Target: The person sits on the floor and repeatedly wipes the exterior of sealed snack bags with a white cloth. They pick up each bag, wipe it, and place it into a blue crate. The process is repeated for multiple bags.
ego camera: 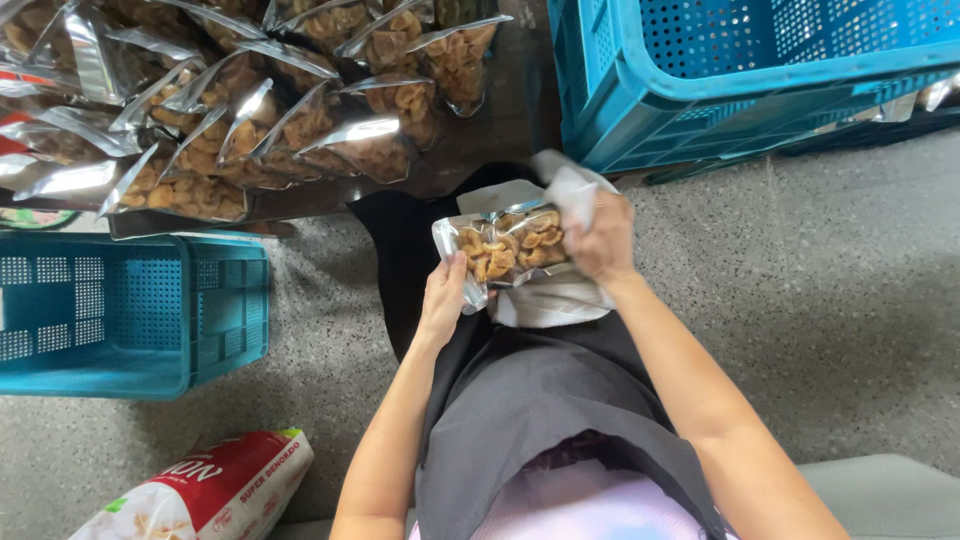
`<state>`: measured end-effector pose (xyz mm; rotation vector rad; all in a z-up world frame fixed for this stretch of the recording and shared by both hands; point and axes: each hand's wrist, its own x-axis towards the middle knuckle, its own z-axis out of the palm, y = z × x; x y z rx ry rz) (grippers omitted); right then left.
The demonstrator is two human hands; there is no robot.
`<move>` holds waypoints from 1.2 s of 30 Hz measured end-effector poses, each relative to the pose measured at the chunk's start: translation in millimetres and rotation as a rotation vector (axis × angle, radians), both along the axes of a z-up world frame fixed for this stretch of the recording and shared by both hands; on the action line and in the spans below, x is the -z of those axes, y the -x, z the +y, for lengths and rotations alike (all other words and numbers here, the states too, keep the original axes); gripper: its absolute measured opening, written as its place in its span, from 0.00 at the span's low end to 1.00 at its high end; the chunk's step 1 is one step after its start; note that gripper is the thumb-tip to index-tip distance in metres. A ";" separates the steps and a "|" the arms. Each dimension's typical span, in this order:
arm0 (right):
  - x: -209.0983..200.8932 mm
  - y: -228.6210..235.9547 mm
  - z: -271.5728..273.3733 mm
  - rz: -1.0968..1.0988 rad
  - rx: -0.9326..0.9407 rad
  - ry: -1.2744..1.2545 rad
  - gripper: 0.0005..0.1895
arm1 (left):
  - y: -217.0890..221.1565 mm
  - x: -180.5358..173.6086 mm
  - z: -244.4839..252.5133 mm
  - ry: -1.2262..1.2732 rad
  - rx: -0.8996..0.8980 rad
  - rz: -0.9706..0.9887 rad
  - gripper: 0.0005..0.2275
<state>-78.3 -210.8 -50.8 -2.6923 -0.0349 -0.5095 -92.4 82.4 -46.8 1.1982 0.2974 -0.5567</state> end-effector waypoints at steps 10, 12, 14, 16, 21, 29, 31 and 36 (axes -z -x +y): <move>-123.1 84.6 -58.0 0.326 -0.085 -1.553 0.33 | -1.7 -19.2 -6.7 0.003 -0.033 -0.021 0.21; -138.0 71.7 -8.7 0.548 -0.449 -1.372 0.36 | -1.1 -20.7 -8.6 -0.025 -0.032 0.011 0.20; -132.3 45.4 50.9 0.409 -0.631 -0.350 0.28 | -0.6 -22.5 -9.4 -0.016 -0.039 -0.030 0.21; -111.4 17.3 99.2 0.307 -0.588 -0.263 0.27 | 1.1 -22.3 -9.9 0.035 -0.050 -0.137 0.29; -38.2 -14.0 71.8 -0.124 -0.395 0.007 0.22 | -0.3 -19.0 -7.1 -0.102 -0.095 -0.093 0.17; 2.1 18.7 -62.5 0.191 0.359 -1.652 0.19 | -14.9 -27.4 2.2 -0.086 -0.021 -0.249 0.08; -31.4 44.0 -93.1 0.088 0.220 -2.045 0.25 | -22.2 -39.6 4.8 -0.121 0.030 -0.455 0.07; -133.3 89.2 -104.9 0.009 0.006 -1.661 0.31 | -31.3 -86.4 15.5 -0.749 0.263 -1.353 0.08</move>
